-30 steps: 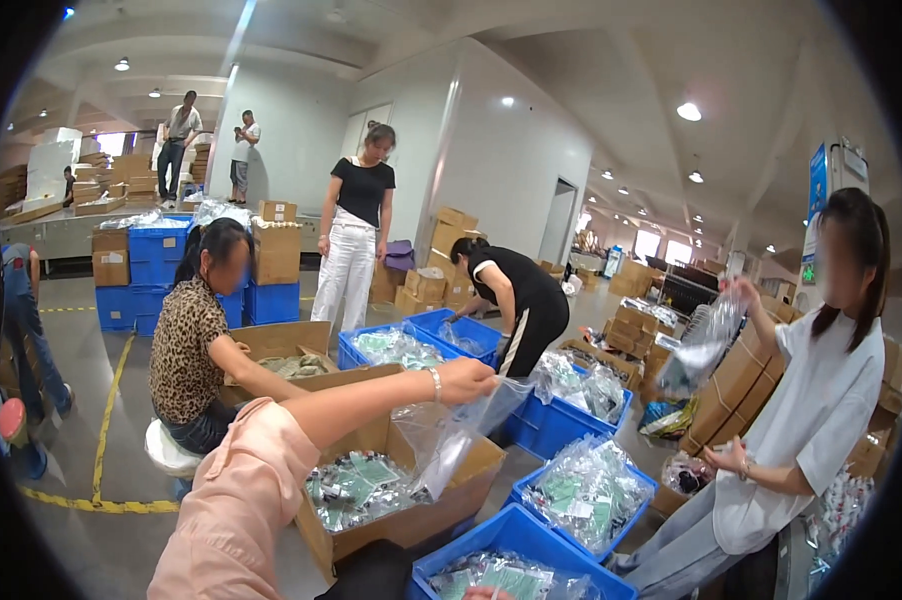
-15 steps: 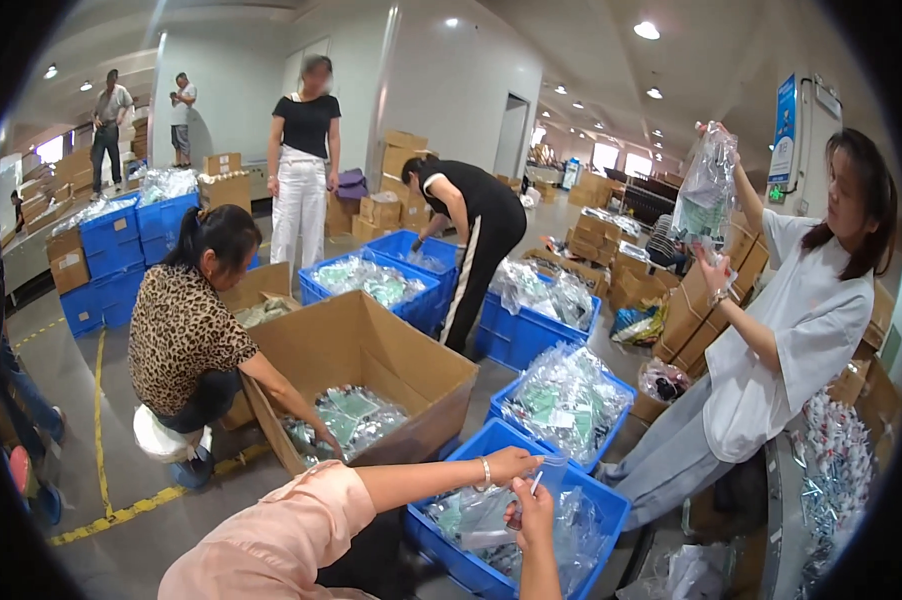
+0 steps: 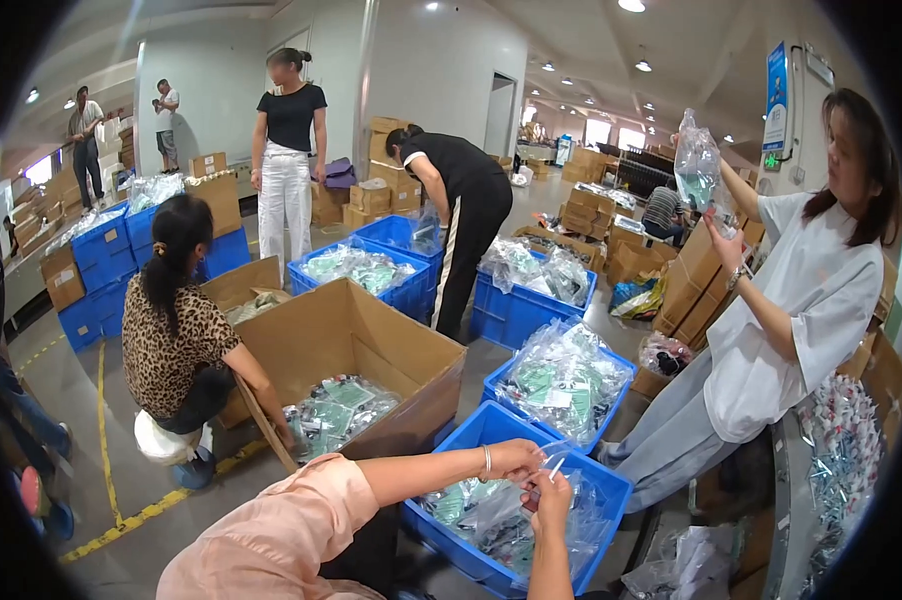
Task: Packing and sorting small packaged products into larger boxes and crates in a warehouse environment.
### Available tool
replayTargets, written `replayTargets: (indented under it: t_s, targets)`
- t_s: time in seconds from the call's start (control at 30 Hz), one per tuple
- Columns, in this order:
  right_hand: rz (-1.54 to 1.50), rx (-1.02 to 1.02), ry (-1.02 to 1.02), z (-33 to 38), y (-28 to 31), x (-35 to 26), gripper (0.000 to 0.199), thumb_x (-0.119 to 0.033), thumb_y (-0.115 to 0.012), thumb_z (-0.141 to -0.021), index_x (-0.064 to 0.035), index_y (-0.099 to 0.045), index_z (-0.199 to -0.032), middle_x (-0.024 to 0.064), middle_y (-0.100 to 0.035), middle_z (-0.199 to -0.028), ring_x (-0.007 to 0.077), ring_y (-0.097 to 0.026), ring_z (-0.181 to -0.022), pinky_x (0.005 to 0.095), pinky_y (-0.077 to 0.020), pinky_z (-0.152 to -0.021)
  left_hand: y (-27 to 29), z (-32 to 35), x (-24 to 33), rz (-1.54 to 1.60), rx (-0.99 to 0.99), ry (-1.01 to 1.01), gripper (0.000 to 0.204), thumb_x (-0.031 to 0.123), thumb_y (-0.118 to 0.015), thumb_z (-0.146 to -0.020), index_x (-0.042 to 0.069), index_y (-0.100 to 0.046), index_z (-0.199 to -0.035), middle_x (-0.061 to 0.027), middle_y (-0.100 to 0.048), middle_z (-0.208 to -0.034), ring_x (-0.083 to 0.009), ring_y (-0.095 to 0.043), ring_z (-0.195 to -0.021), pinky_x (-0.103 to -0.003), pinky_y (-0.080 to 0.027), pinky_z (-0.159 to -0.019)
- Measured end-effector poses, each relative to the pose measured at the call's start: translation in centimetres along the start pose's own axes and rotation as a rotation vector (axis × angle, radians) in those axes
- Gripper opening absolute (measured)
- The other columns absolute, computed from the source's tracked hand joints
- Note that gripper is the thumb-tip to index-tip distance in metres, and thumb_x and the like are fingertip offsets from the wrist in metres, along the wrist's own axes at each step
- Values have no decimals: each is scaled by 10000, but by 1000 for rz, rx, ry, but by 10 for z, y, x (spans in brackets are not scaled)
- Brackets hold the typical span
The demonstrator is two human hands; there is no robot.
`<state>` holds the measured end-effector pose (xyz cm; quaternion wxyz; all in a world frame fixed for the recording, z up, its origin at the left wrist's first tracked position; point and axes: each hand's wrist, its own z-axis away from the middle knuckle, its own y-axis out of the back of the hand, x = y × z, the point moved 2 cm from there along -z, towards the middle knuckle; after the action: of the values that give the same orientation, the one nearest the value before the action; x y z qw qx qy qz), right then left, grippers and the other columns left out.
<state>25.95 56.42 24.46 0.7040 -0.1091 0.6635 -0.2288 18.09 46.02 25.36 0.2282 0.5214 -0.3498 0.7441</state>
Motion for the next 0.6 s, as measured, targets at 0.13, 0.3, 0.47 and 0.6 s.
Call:
replayTargets:
  t_s: [0.13, 0.3, 0.47, 0.6]
  targets:
    - [-2, 141, 71, 12, 14, -5, 57, -85, -513, -754, -58, -464, -759, 75, -534, -637, 132, -501, -463, 226, -400, -353, 19, -6, 13, -548, 373, -375, 114, 50, -482, -730, 0, -583, -743, -77, -603, -739, -142, -544, -622, -257, -434, -562]
    - [38, 250, 49, 56, 55, -7, 73, -91, -516, -757, -63, -454, -783, 45, -490, -621, 128, -498, -473, 226, -395, -366, 32, -4, 13, -767, 590, -449, 166, 138, -504, -814, 28, -620, -858, -99, -630, -777, -136, -591, -740, -285, -459, -676]
    - [171, 301, -100, 111, 119, 28, 95, -89, -517, -772, -61, -436, -812, 34, -484, -642, 117, -485, -477, 226, -384, -379, -51, 8, -43, -741, 483, -572, 190, 114, -485, -816, -7, -582, -926, -178, -580, -815, -325, -566, -756, -351, -454, -681]
    - [87, 285, -209, 140, 102, 2, 215, -118, -499, -792, -31, -446, -981, 67, -500, -758, 147, -503, -591, 271, -430, -485, -95, 4, -112, -706, 455, -576, 186, 125, -493, -822, -27, -570, -894, -186, -572, -802, -344, -554, -748, -383, -451, -676]
